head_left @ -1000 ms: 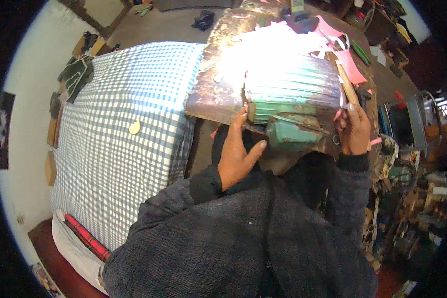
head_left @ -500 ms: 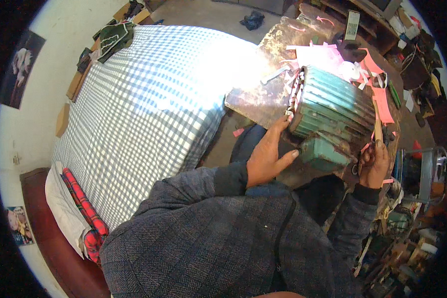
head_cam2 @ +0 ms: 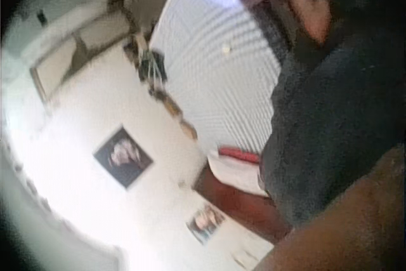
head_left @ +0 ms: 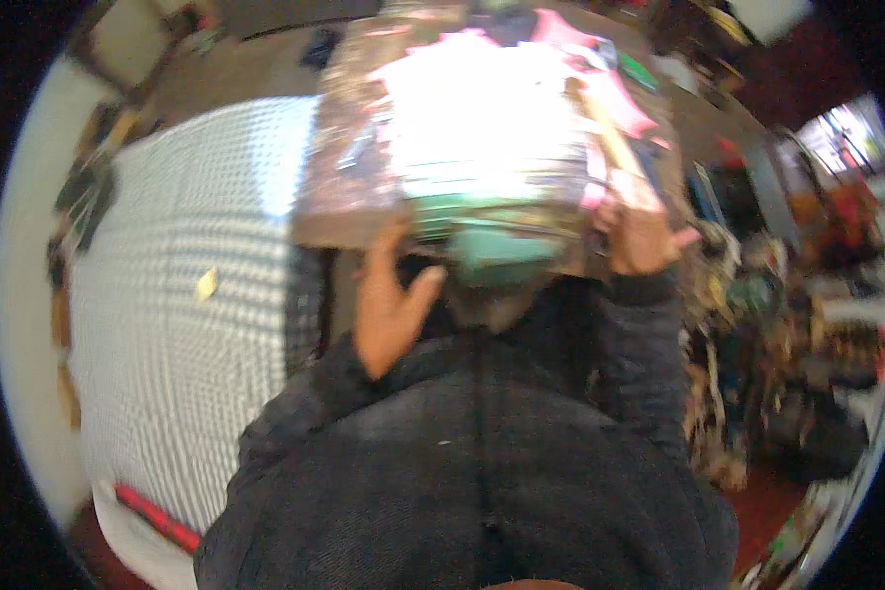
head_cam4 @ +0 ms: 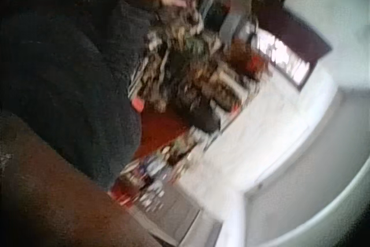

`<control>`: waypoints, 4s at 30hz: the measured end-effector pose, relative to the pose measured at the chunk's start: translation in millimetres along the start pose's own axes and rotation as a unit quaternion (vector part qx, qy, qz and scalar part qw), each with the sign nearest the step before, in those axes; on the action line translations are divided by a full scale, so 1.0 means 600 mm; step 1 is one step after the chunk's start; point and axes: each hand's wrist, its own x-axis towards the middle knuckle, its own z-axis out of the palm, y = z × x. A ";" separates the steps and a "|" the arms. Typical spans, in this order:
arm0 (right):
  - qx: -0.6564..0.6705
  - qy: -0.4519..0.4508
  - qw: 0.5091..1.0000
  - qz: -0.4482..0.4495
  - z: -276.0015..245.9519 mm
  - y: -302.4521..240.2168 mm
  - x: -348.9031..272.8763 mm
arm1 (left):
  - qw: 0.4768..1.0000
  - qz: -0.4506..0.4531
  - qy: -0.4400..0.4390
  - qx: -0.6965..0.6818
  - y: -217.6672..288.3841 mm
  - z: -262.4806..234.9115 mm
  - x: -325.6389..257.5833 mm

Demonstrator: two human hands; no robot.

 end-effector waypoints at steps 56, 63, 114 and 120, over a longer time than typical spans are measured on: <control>-0.044 0.062 0.990 -0.121 0.015 0.007 -0.011 | 0.986 -0.004 0.034 -0.161 0.006 -0.015 0.023; 0.220 0.079 0.972 0.040 0.005 0.016 0.012 | 0.994 0.018 0.031 -0.107 0.016 -0.016 0.021; 0.252 0.088 0.963 0.045 0.027 0.003 0.003 | 0.991 0.106 0.030 -0.074 0.029 0.008 0.061; 0.245 0.113 0.962 0.037 0.023 0.018 0.006 | 0.992 0.123 0.036 0.006 0.018 0.014 0.056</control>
